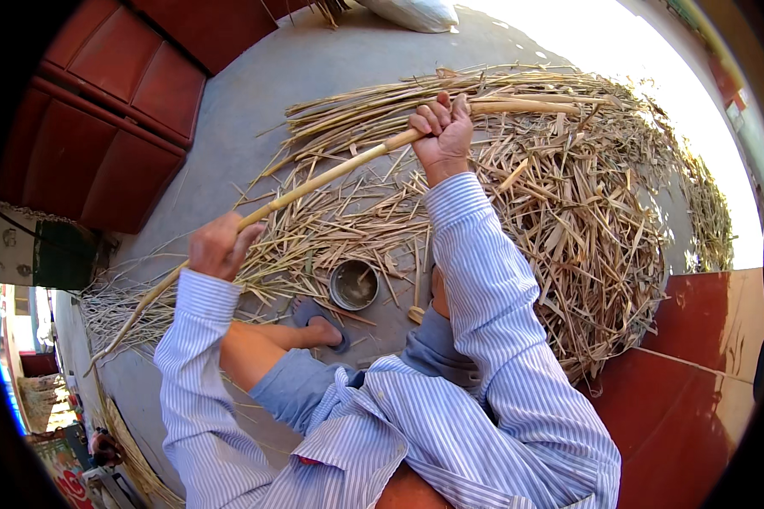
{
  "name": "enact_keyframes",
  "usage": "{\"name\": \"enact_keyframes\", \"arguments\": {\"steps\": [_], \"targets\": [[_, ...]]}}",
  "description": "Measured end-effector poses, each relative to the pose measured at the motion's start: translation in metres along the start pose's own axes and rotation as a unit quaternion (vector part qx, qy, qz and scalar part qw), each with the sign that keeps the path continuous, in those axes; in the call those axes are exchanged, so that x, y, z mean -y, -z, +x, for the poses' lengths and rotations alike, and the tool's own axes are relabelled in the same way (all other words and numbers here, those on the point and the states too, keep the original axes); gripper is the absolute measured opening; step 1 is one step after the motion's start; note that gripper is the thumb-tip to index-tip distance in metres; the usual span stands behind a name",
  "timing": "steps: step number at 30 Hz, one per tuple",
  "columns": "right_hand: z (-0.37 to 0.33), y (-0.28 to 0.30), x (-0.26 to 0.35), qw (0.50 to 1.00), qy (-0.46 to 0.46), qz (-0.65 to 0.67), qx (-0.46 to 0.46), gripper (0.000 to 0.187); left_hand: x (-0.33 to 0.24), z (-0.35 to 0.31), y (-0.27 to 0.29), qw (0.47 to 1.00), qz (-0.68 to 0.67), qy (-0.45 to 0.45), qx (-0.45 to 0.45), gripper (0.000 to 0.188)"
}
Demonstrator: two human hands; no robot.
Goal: The person sits on the floor and repeatedly strips dried plant stalks by hand, separating thin fibers from the main stalk. The separated fibers are placed to the left, while the remaining stalks and debris accumulate in front.
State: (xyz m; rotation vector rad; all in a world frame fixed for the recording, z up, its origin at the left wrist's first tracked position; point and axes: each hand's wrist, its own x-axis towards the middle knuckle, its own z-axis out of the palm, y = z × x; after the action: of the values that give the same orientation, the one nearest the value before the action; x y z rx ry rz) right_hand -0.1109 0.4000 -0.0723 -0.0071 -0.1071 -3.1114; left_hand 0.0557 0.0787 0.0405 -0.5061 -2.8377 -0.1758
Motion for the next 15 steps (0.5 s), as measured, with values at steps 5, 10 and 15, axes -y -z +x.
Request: {"name": "enact_keyframes", "arguments": {"steps": [5,10,15], "targets": [[0.013,0.014,0.015,0.995,0.011,-0.056,-0.087,0.042,0.015,-0.017,-0.007,0.999,0.024,0.012,0.038,0.050],[0.024,0.018,0.060,0.986,0.077,-0.050,-0.142,0.040,0.056,-0.071,0.026,0.999,0.025,0.034,0.017,0.045],[0.013,0.008,0.038,0.961,0.011,-0.070,-0.267,0.039,0.072,-0.094,0.024,0.998,0.061,0.008,-0.031,0.040]]}}
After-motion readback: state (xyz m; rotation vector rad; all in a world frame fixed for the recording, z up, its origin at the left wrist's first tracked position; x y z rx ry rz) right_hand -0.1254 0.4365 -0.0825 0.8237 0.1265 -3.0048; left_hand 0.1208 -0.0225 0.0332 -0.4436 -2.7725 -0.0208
